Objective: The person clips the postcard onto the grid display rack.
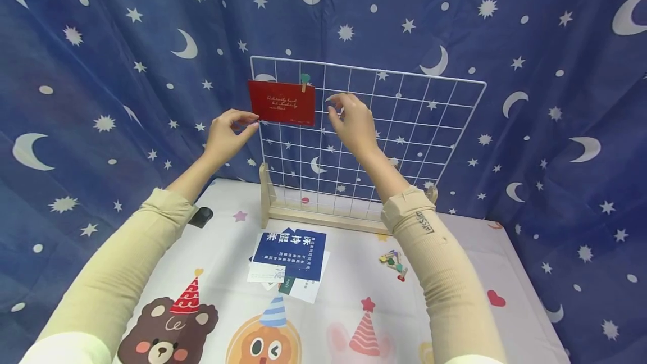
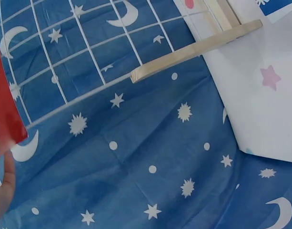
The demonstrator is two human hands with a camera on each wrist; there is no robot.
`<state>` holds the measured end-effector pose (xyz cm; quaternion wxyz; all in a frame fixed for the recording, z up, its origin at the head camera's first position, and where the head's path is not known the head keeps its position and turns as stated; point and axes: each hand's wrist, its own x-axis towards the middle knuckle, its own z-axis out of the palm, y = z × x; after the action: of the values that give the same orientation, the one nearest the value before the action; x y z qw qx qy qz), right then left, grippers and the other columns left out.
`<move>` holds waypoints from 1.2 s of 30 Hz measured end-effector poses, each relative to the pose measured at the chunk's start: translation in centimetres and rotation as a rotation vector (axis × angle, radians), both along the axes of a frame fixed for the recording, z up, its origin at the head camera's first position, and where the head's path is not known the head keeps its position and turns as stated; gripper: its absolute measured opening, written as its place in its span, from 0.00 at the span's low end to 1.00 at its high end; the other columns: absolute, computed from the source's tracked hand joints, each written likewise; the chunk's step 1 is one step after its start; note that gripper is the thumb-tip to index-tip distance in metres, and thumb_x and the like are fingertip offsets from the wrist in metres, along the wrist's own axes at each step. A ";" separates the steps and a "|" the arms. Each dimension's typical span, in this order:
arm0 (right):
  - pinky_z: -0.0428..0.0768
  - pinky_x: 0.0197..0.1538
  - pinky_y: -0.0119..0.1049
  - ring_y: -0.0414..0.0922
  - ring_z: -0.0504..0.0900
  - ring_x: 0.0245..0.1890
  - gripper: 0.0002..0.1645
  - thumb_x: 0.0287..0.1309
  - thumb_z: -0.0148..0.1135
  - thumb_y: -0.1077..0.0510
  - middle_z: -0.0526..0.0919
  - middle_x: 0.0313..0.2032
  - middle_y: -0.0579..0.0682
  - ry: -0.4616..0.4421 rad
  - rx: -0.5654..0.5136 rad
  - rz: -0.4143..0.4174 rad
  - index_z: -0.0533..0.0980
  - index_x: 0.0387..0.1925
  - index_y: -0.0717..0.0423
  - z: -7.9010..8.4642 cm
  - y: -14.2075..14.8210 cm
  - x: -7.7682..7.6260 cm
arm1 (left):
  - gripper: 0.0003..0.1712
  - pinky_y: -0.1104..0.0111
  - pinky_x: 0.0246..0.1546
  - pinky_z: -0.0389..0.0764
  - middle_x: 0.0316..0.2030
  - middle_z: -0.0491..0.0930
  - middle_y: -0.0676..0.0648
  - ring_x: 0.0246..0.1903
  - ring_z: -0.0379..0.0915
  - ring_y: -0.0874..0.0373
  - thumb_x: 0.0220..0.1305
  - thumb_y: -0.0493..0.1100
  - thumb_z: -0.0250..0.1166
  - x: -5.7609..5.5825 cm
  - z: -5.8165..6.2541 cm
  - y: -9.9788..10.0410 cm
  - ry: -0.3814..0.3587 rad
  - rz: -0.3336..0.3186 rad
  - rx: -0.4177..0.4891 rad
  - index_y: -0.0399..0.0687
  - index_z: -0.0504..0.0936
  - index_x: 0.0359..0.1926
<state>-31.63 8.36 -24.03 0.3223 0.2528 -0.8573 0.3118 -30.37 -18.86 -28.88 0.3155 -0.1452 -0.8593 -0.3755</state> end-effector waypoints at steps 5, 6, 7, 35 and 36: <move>0.82 0.43 0.43 0.53 0.81 0.36 0.14 0.62 0.55 0.61 0.83 0.38 0.61 -0.024 -0.077 0.063 0.76 0.45 0.67 -0.9 0.8 0.5 | 0.17 0.54 0.47 0.77 0.42 0.81 0.39 0.43 0.76 0.46 0.59 0.45 0.66 0.6 -0.7 0.7 -0.029 -0.008 -0.050 0.41 0.82 0.47; 0.82 0.43 0.43 0.53 0.82 0.36 0.14 0.62 0.55 0.62 0.83 0.39 0.61 -0.027 -0.088 0.073 0.76 0.45 0.67 -1.1 1.0 0.7 | 0.18 0.54 0.46 0.77 0.42 0.81 0.39 0.43 0.76 0.46 0.59 0.45 0.66 0.7 -0.9 0.8 -0.038 -0.013 -0.059 0.41 0.82 0.47; 0.82 0.43 0.43 0.53 0.82 0.36 0.13 0.62 0.55 0.62 0.83 0.39 0.61 -0.030 -0.095 0.080 0.77 0.45 0.67 -1.3 1.1 0.8 | 0.18 0.54 0.47 0.77 0.41 0.81 0.39 0.43 0.76 0.46 0.59 0.46 0.66 0.8 -1.0 0.9 -0.046 -0.017 -0.067 0.41 0.82 0.47; 0.71 0.41 0.15 0.30 0.74 0.35 0.11 0.59 0.57 0.69 0.82 0.39 0.65 -0.124 -0.325 0.135 0.76 0.44 0.71 -8.8 4.3 6.0 | 0.19 0.54 0.43 0.78 0.39 0.81 0.42 0.40 0.77 0.46 0.58 0.48 0.66 4.0 -7.3 2.9 -0.142 -0.133 -0.088 0.44 0.81 0.49; 0.72 0.41 0.15 0.29 0.74 0.35 0.11 0.59 0.57 0.69 0.82 0.39 0.65 -0.130 -0.326 0.141 0.76 0.44 0.71 -9.0 4.4 6.2 | 0.20 0.53 0.43 0.79 0.39 0.81 0.42 0.40 0.77 0.47 0.58 0.48 0.67 4.2 -7.6 2.9 -0.144 -0.137 -0.098 0.45 0.81 0.49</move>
<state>-25.44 12.81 -33.01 0.2802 0.2359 -0.7946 0.4842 -26.19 -15.99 -36.44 0.2190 -0.1912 -0.8852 -0.3632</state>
